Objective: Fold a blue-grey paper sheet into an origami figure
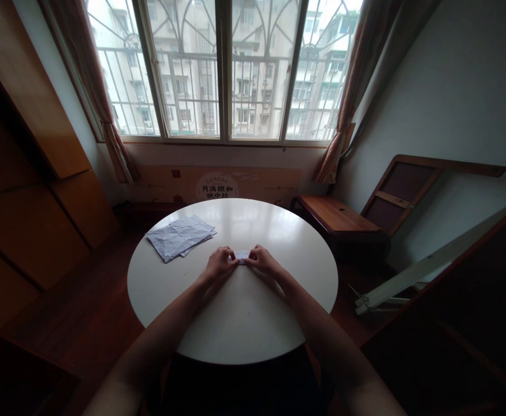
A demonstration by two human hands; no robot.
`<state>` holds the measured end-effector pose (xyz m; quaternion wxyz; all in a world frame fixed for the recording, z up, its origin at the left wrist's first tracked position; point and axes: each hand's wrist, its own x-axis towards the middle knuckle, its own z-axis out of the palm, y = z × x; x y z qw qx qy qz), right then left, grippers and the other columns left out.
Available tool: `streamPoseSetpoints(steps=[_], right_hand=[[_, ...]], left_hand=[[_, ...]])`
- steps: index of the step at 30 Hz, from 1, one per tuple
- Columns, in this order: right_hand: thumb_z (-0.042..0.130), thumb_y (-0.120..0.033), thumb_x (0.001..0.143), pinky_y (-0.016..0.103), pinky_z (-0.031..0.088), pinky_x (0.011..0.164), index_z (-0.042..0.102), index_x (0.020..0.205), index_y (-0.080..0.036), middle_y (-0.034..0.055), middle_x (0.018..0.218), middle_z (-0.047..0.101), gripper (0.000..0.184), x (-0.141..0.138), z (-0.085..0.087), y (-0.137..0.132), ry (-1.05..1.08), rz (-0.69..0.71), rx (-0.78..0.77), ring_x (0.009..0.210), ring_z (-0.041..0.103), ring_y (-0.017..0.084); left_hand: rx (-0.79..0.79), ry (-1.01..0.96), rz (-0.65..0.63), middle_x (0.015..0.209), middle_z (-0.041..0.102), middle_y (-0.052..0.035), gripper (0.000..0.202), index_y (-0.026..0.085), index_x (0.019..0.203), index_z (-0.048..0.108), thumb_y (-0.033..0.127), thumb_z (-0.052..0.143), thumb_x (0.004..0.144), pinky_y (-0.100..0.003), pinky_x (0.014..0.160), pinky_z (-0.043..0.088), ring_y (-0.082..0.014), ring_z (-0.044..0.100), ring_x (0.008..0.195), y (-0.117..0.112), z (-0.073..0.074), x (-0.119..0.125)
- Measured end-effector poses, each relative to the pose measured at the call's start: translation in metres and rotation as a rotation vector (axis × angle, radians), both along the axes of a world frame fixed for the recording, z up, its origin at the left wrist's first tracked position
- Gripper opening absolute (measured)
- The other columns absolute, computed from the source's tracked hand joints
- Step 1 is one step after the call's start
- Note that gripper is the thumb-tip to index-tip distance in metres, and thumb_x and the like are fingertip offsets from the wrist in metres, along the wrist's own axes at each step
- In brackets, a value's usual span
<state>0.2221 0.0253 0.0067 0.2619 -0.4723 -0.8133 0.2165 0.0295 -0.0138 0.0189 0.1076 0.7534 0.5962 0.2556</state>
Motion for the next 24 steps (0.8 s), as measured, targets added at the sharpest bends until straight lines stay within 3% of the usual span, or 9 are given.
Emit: streamPoseSetpoints(steps=[15, 24], right_hand=[[0.071, -0.028, 0.077, 0.024, 0.042, 0.066, 0.07, 0.073, -0.012, 0.0065, 0.088, 0.059, 0.016, 0.001, 0.003, 0.001, -0.044, -0.029, -0.009, 0.07, 0.054, 0.013], [0.073, -0.033, 0.076, 0.025, 0.042, 0.07, 0.073, 0.075, -0.014, 0.0086, 0.092, 0.061, 0.018, 0.005, 0.001, 0.003, -0.102, -0.06, 0.009, 0.078, 0.056, 0.016]], left_hand=[[0.024, 0.054, 0.055, 0.095, 0.069, -0.0055, 0.015, 0.02, 0.074, 0.072, 0.033, 0.068, 0.079, -0.032, 0.084, 0.045, -0.0236, 0.06, 0.096, -0.002, 0.002, 0.003], [-0.042, 0.075, 0.037, 0.099, 0.068, -0.0043, 0.013, 0.021, 0.075, 0.07, 0.034, 0.07, 0.077, -0.035, 0.089, 0.042, -0.0251, 0.058, 0.101, -0.002, 0.009, -0.01]])
